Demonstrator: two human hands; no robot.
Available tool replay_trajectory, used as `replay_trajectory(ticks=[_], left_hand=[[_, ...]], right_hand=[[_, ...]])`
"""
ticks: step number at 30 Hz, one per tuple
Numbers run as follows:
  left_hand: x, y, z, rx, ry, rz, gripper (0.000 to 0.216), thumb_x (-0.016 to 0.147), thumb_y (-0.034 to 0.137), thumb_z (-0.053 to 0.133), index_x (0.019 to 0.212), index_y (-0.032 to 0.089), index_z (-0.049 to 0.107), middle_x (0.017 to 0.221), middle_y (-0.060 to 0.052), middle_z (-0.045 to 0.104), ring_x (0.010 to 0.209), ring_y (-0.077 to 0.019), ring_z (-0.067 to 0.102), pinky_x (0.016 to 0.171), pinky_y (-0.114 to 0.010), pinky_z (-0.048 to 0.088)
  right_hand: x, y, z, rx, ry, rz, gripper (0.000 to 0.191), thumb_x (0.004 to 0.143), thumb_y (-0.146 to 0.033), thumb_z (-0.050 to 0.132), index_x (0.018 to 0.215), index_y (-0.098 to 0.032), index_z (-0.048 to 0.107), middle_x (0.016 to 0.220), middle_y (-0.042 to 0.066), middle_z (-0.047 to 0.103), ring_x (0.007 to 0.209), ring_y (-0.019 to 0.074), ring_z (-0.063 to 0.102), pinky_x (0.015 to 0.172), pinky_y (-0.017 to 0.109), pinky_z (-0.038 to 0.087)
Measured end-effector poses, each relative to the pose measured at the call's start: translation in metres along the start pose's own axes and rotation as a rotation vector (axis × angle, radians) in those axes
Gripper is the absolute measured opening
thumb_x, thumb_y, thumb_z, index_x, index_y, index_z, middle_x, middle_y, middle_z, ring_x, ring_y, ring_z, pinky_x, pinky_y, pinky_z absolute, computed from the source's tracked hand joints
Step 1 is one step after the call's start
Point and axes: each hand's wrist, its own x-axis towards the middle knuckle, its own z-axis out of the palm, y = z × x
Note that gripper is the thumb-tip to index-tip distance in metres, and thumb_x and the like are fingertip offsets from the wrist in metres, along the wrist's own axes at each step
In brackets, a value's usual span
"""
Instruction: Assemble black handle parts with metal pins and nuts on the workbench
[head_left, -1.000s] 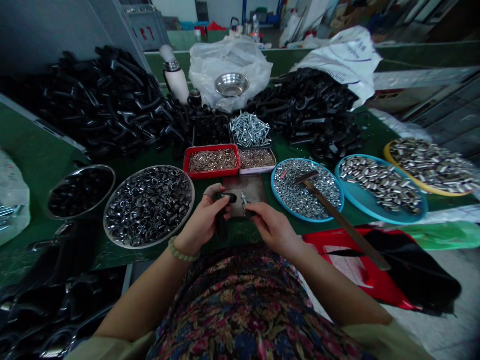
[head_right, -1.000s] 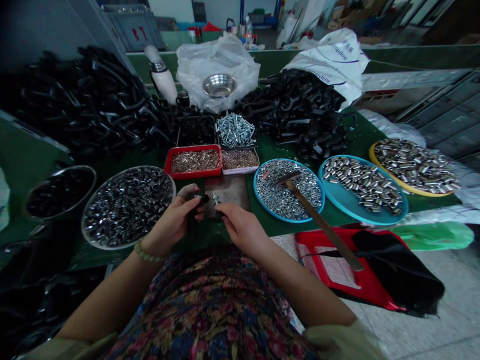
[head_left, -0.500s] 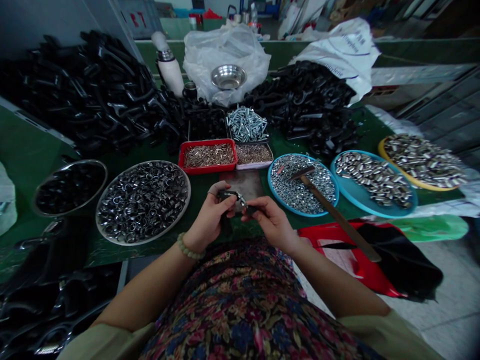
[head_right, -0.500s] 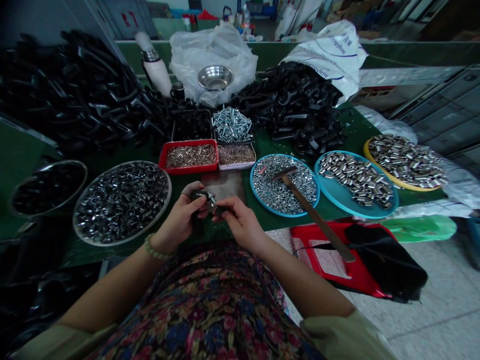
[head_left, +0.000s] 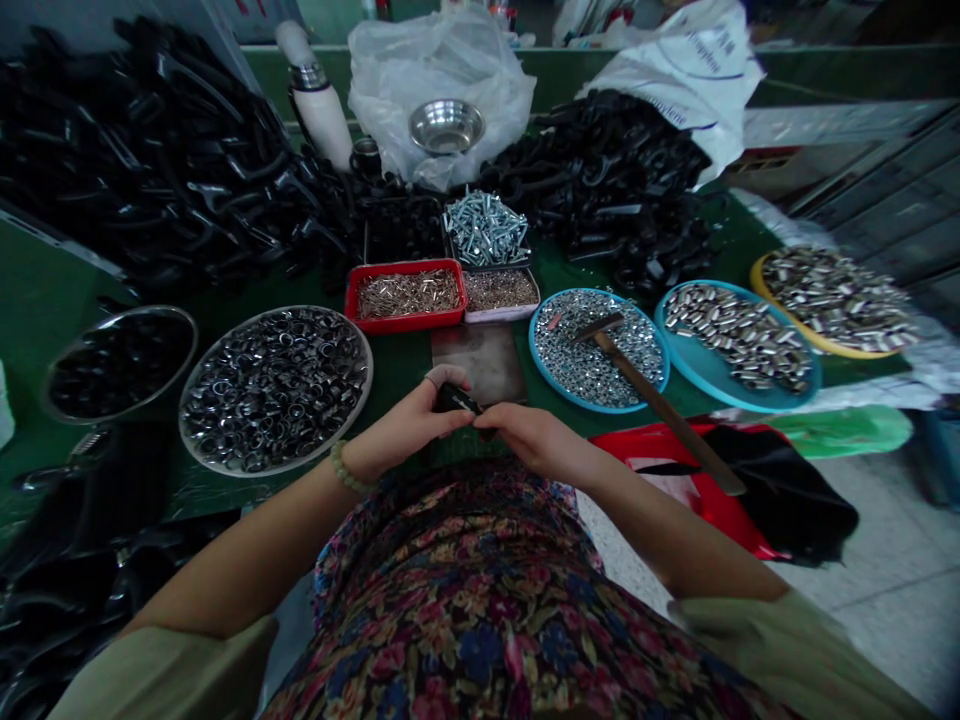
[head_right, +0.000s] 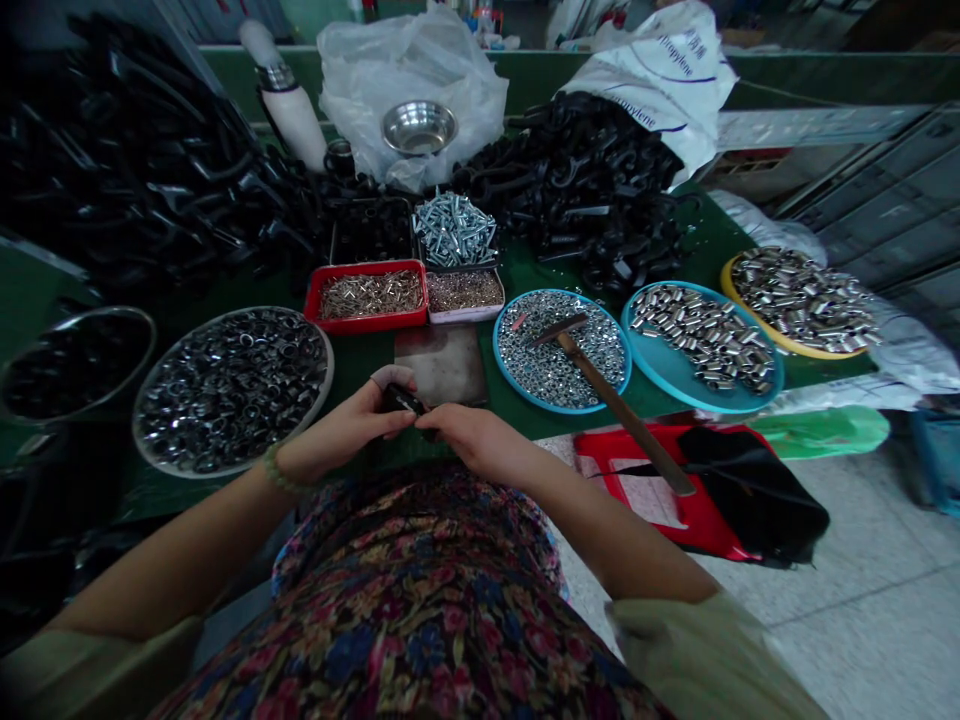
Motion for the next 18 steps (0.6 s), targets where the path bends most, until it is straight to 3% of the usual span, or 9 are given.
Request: replay_trajectory(ticks=[3, 6, 9, 13, 18], left_hand=[[-0.005, 0.001, 0.005, 0.007, -0.018, 0.123, 0.037, 0.074, 0.02, 0.074, 0.106, 0.02, 0.054, 0.097, -0.001, 0.057, 0.082, -0.0118, 0.055, 0.073, -0.022, 0.045], [-0.007, -0.001, 0.011, 0.016, -0.019, 0.188, 0.042, 0.068, 0.018, 0.078, 0.102, 0.02, 0.052, 0.098, -0.001, 0.059, 0.091, -0.0155, 0.058, 0.084, -0.027, 0.045], [-0.006, -0.007, 0.017, -0.049, 0.033, 0.18, 0.045, 0.066, 0.019, 0.081, 0.099, 0.02, 0.051, 0.094, -0.001, 0.061, 0.084, -0.0152, 0.06, 0.081, -0.028, 0.046], [-0.003, -0.015, 0.023, -0.216, 0.116, 0.193, 0.042, 0.069, 0.021, 0.078, 0.102, 0.022, 0.052, 0.088, 0.001, 0.061, 0.076, -0.0133, 0.06, 0.074, -0.026, 0.048], [-0.004, -0.015, 0.027, -0.218, 0.116, 0.197, 0.045, 0.072, 0.023, 0.076, 0.11, 0.022, 0.053, 0.094, -0.002, 0.062, 0.083, -0.0149, 0.06, 0.078, -0.027, 0.049]], right_hand=[[0.003, -0.001, 0.004, 0.569, 0.073, 0.152, 0.022, 0.092, -0.029, 0.054, 0.113, -0.025, 0.048, 0.09, 0.0, 0.069, 0.076, 0.0142, 0.07, 0.072, 0.032, 0.058], [0.006, -0.003, 0.008, 0.969, 0.082, 0.283, 0.043, 0.082, -0.038, 0.07, 0.111, -0.026, 0.04, 0.084, -0.003, 0.069, 0.063, 0.0125, 0.07, 0.06, 0.026, 0.057], [0.007, -0.006, 0.008, 1.068, 0.09, 0.358, 0.048, 0.076, -0.038, 0.076, 0.107, -0.024, 0.041, 0.08, -0.003, 0.07, 0.061, 0.012, 0.07, 0.057, 0.022, 0.056], [0.008, -0.011, 0.008, 1.058, 0.125, 0.352, 0.046, 0.077, -0.037, 0.076, 0.106, -0.023, 0.042, 0.078, -0.003, 0.071, 0.061, 0.0126, 0.07, 0.06, 0.024, 0.058], [0.013, -0.015, 0.022, 1.075, 0.208, 0.401, 0.054, 0.073, -0.043, 0.077, 0.106, -0.024, 0.04, 0.074, -0.004, 0.069, 0.06, 0.0141, 0.07, 0.056, 0.025, 0.057]])
